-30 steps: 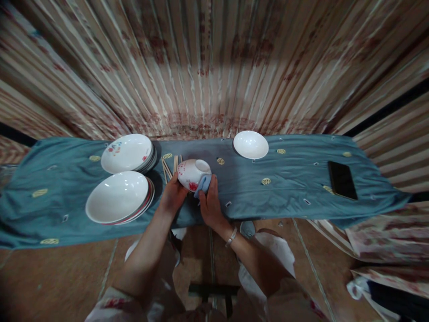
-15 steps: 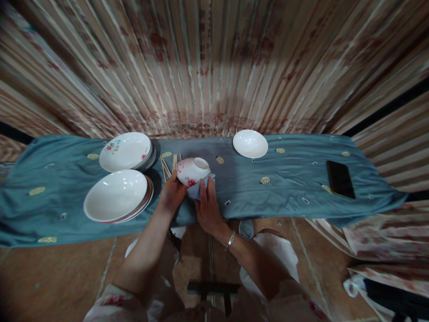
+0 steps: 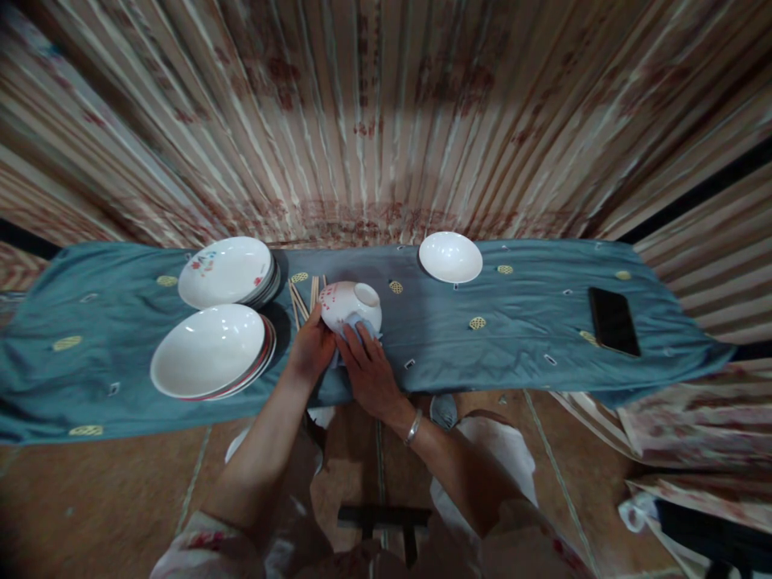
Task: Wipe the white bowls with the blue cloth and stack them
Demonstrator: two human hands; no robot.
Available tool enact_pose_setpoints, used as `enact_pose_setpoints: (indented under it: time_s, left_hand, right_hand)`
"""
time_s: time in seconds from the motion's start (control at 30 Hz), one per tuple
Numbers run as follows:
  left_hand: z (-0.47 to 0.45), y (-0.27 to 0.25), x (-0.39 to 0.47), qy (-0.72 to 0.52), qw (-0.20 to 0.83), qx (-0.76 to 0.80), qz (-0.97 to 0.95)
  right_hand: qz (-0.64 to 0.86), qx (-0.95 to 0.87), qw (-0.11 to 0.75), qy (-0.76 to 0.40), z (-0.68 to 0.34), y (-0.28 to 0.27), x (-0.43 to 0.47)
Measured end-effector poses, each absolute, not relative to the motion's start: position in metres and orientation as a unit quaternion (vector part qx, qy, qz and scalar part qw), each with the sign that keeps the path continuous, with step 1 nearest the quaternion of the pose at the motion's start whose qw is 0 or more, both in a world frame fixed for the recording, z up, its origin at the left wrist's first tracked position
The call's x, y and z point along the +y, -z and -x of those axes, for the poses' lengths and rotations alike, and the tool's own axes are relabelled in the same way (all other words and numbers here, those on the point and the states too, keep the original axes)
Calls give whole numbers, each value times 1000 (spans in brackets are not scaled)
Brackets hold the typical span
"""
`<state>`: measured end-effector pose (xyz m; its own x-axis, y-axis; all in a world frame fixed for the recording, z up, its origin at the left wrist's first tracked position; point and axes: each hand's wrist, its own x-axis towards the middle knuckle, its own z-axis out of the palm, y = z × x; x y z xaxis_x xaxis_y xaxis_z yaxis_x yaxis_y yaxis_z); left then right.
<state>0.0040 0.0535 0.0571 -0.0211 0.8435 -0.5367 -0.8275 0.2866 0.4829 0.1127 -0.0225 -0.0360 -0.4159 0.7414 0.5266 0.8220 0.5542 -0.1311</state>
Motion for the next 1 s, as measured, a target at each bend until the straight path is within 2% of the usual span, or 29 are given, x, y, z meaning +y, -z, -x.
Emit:
enact_pose_setpoints:
  time_s: [0.73,1.0]
  left_hand:
    - [-12,-54,41,-577,719,370,-116]
    - [-9,-34,40,-576,707,374,-169]
  right_hand:
    - [460,-846,260,69,-124,5,-11]
    - [464,-837,280,78,-127,-18,-5]
